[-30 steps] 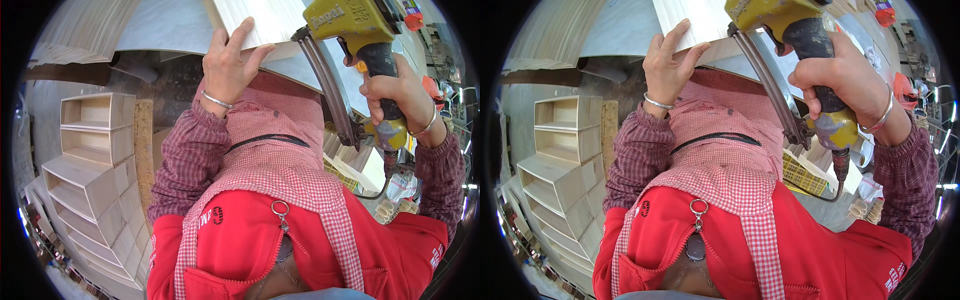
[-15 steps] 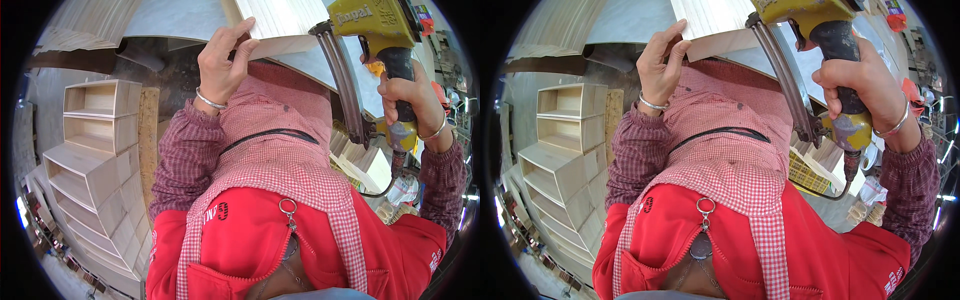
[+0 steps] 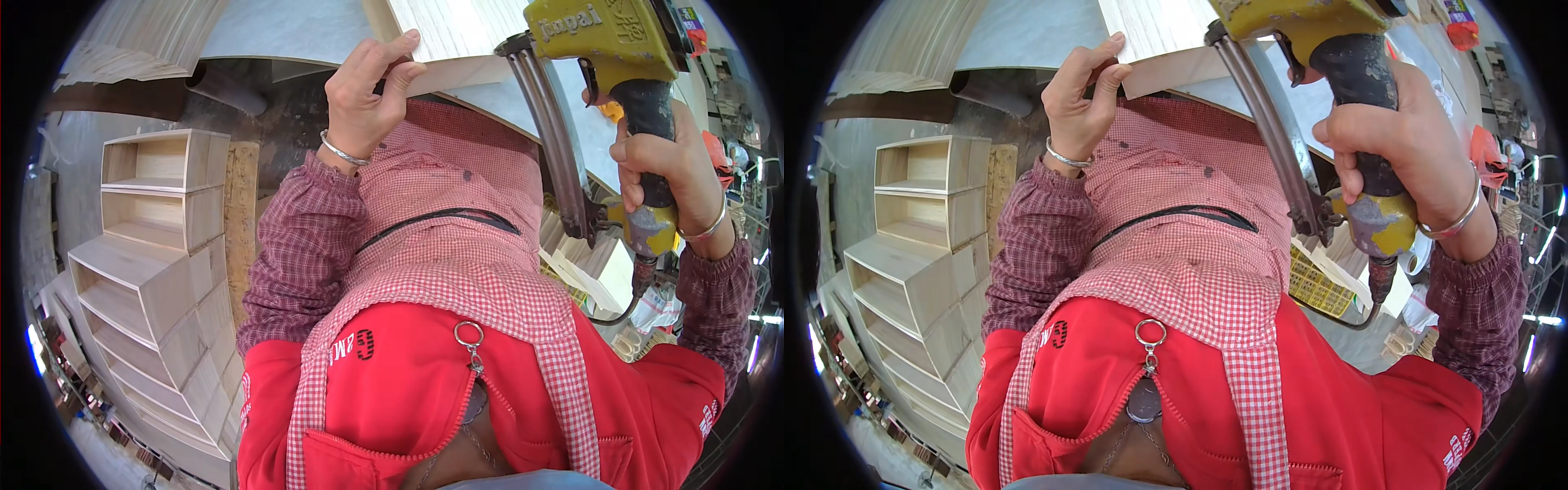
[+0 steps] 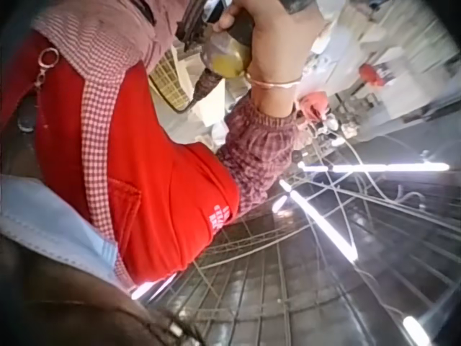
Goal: Assembling wooden boxes by applying glue to the edges and securing them with a pneumatic nail gun.
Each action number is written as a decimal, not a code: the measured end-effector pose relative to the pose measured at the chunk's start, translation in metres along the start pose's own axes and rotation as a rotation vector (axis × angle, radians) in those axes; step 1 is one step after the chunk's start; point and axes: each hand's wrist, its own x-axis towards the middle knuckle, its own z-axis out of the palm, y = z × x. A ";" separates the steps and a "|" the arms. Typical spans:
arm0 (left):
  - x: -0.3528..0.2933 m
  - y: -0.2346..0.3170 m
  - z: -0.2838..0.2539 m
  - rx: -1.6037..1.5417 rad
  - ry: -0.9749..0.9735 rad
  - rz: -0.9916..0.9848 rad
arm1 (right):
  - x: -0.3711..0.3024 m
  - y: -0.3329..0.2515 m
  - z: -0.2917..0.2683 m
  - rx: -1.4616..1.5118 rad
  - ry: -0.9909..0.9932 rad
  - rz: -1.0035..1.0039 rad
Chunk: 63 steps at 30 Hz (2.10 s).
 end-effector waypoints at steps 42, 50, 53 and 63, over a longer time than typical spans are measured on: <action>0.025 -0.024 -0.026 0.381 -0.134 0.316 | 0.013 -0.049 0.035 -0.047 -0.078 0.061; 0.021 -0.029 -0.022 0.398 -0.116 0.291 | 0.014 -0.051 0.039 -0.055 -0.087 0.088; 0.019 -0.030 -0.022 0.391 -0.109 0.289 | 0.013 -0.051 0.040 -0.047 -0.087 0.099; 0.025 -0.023 -0.025 0.339 -0.161 0.291 | 0.012 -0.050 0.036 -0.103 -0.122 0.028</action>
